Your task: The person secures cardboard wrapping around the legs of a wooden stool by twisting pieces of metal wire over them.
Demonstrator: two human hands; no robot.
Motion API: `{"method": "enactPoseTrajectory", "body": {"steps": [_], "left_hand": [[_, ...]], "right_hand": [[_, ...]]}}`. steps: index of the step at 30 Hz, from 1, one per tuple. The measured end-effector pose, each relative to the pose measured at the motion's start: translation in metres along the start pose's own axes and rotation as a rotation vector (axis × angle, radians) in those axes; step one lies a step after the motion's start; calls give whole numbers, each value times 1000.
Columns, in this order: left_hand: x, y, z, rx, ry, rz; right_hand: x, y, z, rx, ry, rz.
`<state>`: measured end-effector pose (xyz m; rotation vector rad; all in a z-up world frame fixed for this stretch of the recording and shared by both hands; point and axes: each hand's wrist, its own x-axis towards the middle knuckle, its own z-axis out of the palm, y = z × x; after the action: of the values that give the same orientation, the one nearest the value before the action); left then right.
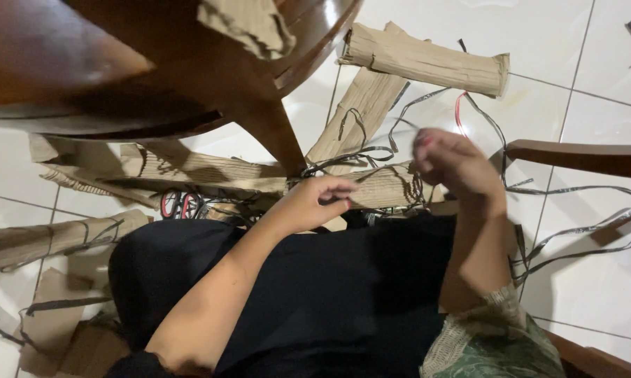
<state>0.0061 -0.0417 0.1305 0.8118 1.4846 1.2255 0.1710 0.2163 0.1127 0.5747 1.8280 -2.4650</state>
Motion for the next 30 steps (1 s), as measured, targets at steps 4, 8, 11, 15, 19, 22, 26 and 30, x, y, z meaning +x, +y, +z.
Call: {"method": "enactPoseTrajectory", "body": {"steps": [4,8,11,15,19,22,26,30], "left_hand": [[-10,3,-12,510,-228,-270],[-22,-16,-25,585,-301,-332],[-21,-25,-36,749,-143,-391],[2,-92,-43,944,-109,-473],[21,-116,-28,1051,-188,-644],[15,-80,-23,1107,-277,-770],[18,-105,-25,1089,-254,-642],[3,-67,-29,999,-294,-455]], "right_hand": [[4,6,-12,87,186,-145],[9,2,12,-248,278,-72],[12,-15,45,-425,249,67],[17,-7,68,-361,145,42],[23,-1,72,-362,69,4],[19,-13,78,-534,116,78],[28,0,72,-1053,222,310],[41,27,56,-1214,250,377]]}}
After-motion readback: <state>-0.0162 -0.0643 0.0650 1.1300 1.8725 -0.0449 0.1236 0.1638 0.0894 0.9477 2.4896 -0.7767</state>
